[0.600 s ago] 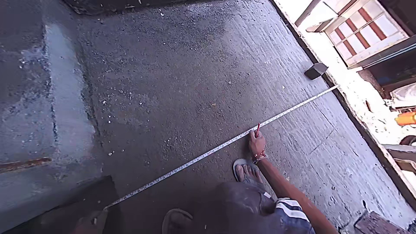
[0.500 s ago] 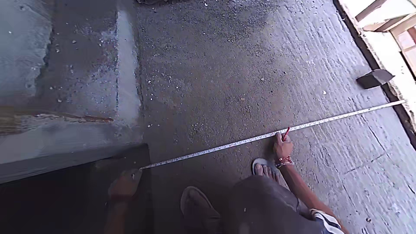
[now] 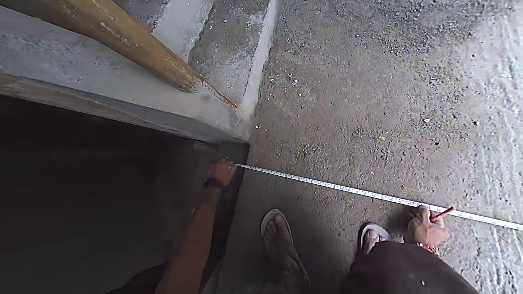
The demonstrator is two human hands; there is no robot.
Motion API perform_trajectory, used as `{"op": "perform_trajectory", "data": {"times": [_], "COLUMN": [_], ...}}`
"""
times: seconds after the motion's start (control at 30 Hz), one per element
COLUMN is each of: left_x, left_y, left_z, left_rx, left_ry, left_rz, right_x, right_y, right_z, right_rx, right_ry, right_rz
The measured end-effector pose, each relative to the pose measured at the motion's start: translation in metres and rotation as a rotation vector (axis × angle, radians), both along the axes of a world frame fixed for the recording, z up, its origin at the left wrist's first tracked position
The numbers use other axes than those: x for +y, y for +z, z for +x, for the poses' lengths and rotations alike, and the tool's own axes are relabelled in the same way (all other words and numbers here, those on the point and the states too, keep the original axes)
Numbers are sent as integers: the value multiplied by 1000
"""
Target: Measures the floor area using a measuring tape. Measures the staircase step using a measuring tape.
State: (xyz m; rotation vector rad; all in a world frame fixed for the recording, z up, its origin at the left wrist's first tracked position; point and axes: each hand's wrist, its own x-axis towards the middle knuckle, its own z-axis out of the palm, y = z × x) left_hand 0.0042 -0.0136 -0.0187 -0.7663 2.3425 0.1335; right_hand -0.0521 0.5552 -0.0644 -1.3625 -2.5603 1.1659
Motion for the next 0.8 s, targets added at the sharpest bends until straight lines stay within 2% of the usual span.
{"op": "perform_trajectory", "data": {"times": [0.37, 0.8], "left_x": [-1, 2], "left_y": [-4, -3], "left_z": [3, 7], "left_rx": [18, 18], "left_ry": [25, 40], "left_rz": [18, 35], "right_x": [8, 12], "right_y": [-15, -19], "right_z": [4, 6], "right_rx": [92, 43], "right_ry": [-11, 25], "right_rz": [6, 44]}}
